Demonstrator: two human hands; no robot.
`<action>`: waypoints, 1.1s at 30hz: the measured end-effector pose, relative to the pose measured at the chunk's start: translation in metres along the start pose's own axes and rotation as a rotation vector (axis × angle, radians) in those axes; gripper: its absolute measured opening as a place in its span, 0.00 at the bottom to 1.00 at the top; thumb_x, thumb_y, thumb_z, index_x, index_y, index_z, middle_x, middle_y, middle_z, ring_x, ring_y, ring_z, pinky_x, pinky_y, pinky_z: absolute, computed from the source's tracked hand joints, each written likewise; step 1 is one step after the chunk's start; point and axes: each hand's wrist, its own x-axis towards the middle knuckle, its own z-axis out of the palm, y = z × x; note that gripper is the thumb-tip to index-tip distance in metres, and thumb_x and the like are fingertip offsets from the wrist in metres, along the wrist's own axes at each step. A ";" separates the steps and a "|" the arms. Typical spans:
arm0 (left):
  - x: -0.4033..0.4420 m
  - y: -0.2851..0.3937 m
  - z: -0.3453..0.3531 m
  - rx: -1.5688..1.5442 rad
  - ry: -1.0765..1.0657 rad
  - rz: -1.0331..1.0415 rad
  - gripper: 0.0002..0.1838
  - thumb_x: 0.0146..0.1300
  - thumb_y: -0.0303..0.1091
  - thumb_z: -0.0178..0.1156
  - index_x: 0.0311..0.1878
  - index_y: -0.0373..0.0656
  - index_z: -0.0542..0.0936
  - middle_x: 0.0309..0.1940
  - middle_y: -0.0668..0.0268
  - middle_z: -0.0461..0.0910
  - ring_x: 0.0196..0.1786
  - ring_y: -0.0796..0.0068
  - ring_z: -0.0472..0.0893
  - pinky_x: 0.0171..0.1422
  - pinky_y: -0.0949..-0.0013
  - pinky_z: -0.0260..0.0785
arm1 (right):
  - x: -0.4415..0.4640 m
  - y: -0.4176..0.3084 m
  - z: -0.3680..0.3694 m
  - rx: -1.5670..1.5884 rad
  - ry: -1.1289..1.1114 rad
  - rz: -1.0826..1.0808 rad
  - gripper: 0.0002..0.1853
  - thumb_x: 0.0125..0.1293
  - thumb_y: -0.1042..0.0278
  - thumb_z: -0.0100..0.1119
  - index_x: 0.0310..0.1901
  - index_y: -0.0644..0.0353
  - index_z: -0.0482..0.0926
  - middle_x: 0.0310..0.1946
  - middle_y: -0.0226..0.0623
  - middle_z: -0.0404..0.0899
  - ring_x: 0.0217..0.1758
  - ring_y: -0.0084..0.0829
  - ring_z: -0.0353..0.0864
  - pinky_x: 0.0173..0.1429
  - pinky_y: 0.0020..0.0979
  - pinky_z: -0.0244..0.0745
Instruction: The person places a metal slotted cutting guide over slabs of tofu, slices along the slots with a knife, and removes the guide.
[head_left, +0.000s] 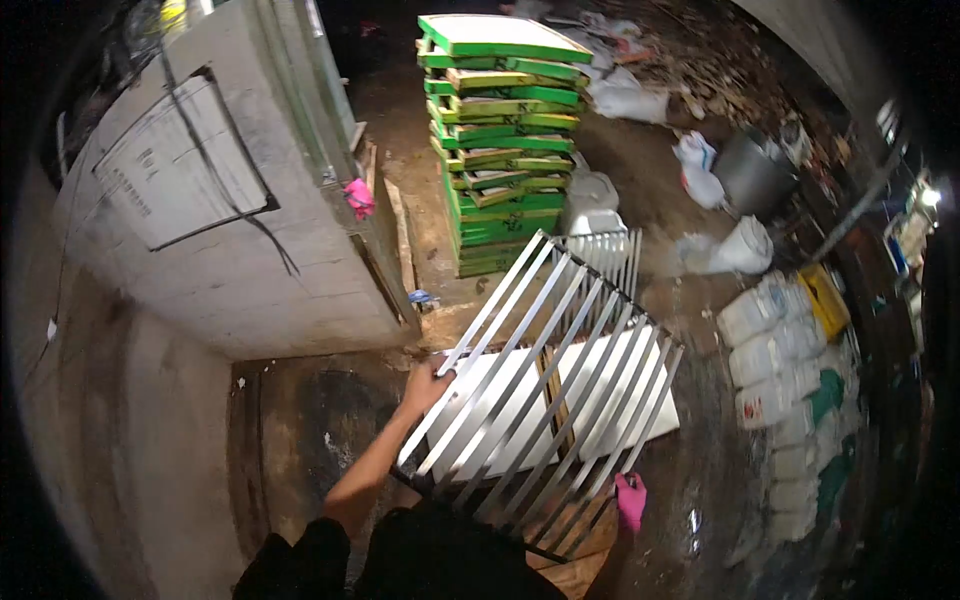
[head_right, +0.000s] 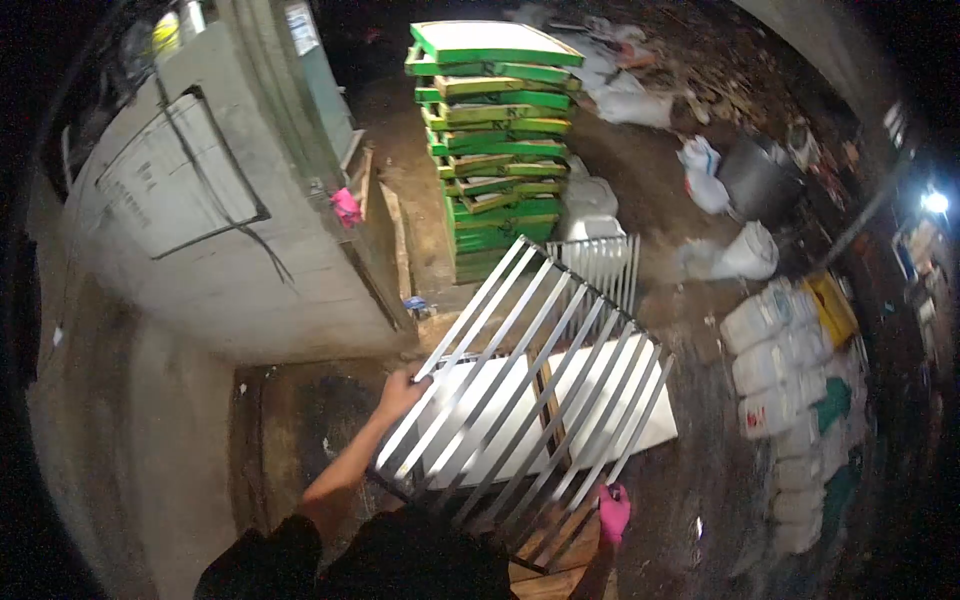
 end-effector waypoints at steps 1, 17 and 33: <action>0.017 0.001 0.002 -0.019 -0.096 -0.055 0.20 0.60 0.37 0.63 0.54 0.40 0.82 0.38 0.51 0.87 0.37 0.61 0.87 0.45 0.59 0.76 | -0.011 -0.002 0.005 -0.148 0.072 0.021 0.11 0.63 0.63 0.68 0.38 0.64 0.82 0.23 0.24 0.75 0.29 0.19 0.70 0.36 0.26 0.67; 0.216 -0.204 0.015 -0.181 -0.870 -0.177 0.19 0.59 0.26 0.64 0.54 0.37 0.84 0.36 0.65 0.86 0.40 0.79 0.81 0.46 0.71 0.73 | -0.199 0.040 0.294 -0.367 0.603 0.577 0.18 0.61 0.56 0.70 0.36 0.68 0.82 0.25 0.31 0.80 0.30 0.21 0.74 0.37 0.32 0.71; 0.191 -0.320 -0.016 0.198 -0.949 0.092 0.21 0.61 0.31 0.60 0.59 0.40 0.81 0.40 0.52 0.87 0.44 0.71 0.85 0.51 0.65 0.74 | -0.267 0.207 0.414 -0.107 0.830 0.554 0.17 0.60 0.58 0.72 0.44 0.61 0.85 0.31 0.44 0.86 0.32 0.32 0.82 0.41 0.36 0.76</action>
